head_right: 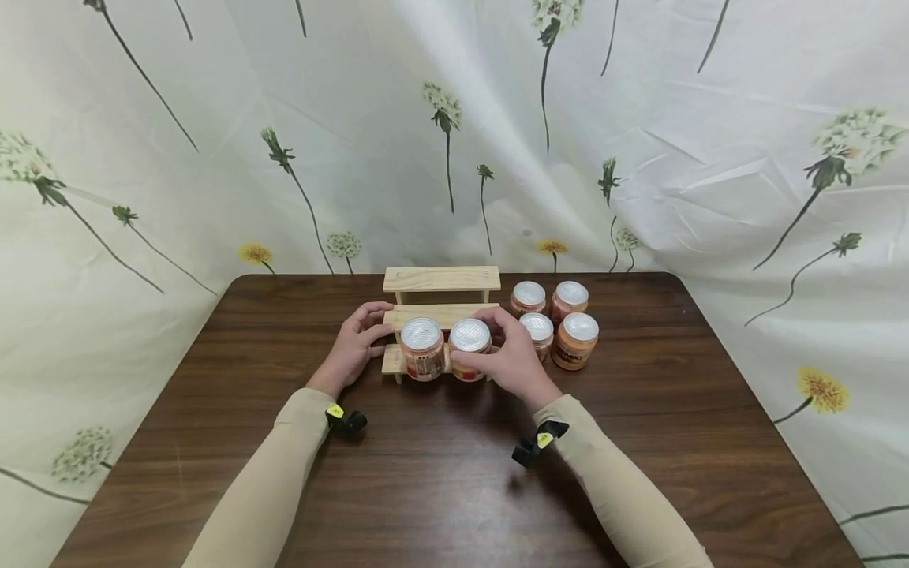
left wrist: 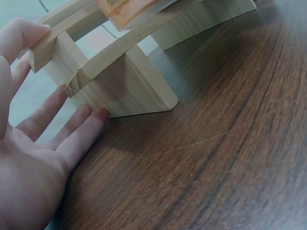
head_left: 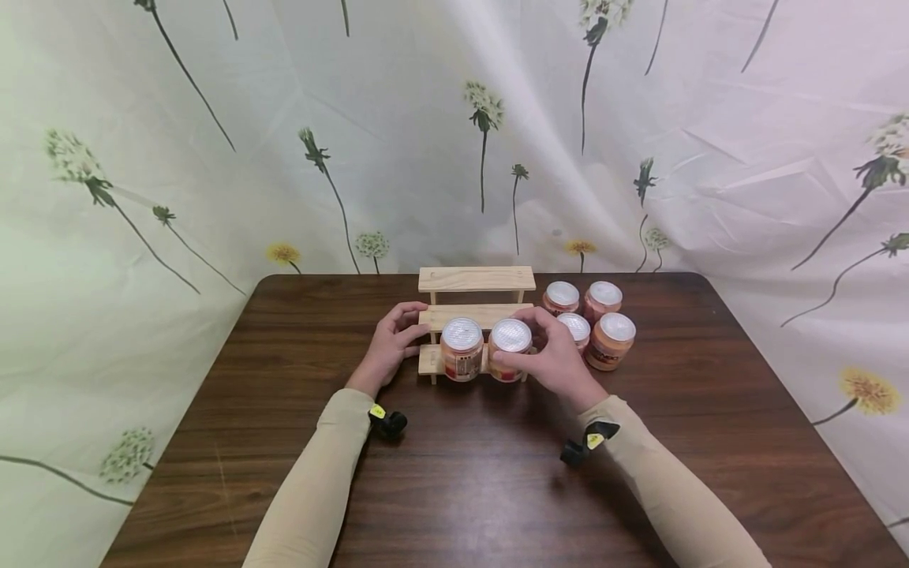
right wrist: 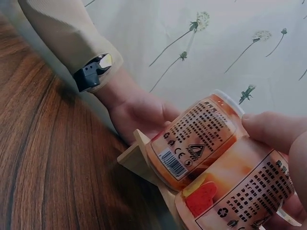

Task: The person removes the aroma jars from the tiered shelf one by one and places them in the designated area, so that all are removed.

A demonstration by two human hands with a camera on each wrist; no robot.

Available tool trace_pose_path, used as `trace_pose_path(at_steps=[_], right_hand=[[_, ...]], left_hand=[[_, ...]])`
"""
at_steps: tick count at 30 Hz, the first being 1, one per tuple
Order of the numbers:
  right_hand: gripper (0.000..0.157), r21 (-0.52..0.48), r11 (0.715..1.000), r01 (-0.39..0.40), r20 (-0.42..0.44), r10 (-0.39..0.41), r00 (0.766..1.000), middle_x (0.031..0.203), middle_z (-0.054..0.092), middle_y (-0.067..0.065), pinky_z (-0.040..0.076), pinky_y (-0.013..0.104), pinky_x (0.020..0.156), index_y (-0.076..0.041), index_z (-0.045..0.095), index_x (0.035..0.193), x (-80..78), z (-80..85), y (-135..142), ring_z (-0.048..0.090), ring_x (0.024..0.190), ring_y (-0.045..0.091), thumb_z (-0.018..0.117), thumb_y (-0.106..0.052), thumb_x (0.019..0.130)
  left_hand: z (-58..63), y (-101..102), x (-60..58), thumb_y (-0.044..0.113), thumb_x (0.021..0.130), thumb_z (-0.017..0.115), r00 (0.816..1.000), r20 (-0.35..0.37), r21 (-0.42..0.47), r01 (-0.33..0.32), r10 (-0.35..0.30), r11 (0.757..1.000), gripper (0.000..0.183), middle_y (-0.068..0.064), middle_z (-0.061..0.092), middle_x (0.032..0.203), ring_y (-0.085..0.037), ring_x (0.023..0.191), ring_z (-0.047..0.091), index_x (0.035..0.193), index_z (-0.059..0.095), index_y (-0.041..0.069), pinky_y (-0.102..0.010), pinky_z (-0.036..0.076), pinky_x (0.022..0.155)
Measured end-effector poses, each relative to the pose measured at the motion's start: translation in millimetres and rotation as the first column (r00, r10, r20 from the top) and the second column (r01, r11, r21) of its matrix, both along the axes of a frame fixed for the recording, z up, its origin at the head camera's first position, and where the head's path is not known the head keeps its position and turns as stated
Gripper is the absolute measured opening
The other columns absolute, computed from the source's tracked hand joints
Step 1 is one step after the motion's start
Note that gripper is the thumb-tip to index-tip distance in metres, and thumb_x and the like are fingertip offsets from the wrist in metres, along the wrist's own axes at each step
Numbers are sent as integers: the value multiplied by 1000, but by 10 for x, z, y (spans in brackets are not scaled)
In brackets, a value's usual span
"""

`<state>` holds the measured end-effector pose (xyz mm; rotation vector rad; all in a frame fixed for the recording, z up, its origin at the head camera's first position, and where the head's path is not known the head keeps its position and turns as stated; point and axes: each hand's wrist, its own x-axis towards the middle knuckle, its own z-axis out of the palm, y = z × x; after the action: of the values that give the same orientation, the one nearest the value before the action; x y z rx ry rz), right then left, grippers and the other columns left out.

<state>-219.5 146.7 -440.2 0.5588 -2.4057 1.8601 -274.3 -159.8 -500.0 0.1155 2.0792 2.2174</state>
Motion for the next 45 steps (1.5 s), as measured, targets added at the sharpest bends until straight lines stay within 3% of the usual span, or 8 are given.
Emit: trace_pose_path(at_steps=[12, 23, 31, 39, 45], right_hand=[[58, -27, 999, 43, -48, -44, 998, 114, 70, 8, 54, 27, 86, -7, 64, 124, 49, 100, 179, 67, 99, 18, 95, -9, 75], [57, -43, 997, 68, -64, -71, 995, 112, 69, 5, 54, 26, 82, -7, 65, 123, 126, 166, 435, 67, 95, 17, 94, -5, 74], [57, -15, 996, 86, -75, -87, 993, 117, 67, 7, 55, 23, 88, -5, 65, 124, 219, 169, 615, 69, 99, 16, 94, -3, 75], [56, 4, 995, 96, -90, -95, 991, 112, 68, 7, 56, 21, 87, -1, 63, 123, 294, 127, 707, 70, 96, 13, 93, -1, 75], [55, 47, 992, 115, -75, -112, 991, 109, 69, 6, 57, 23, 82, -6, 65, 119, 344, 89, 769, 70, 92, 13, 95, -3, 74]], left_hand=[[1, 4, 2, 14, 102, 69, 1000, -2, -6, 6, -6, 1000, 44, -14, 53, 139, -24, 116, 62, 144, 55, 10, -36, 61, 83], [-14, 9, -6, 15, 102, 69, 1000, -3, -7, 1, -1, 1000, 45, -15, 54, 140, -24, 117, 62, 144, 54, 10, -36, 61, 83], [-13, -5, -10, 15, 102, 70, 1000, -4, -13, 4, -4, 1000, 44, -15, 54, 140, -24, 117, 62, 143, 54, 10, -36, 61, 84], [-22, -5, -16, 15, 101, 70, 1000, -3, -3, -5, 4, 1000, 38, -13, 55, 139, -26, 118, 62, 138, 59, 15, -37, 61, 83], [-15, -1, -17, 14, 101, 70, 1000, -4, 3, -2, 2, 1000, 39, -14, 54, 139, -27, 119, 61, 138, 58, 14, -37, 61, 84]])
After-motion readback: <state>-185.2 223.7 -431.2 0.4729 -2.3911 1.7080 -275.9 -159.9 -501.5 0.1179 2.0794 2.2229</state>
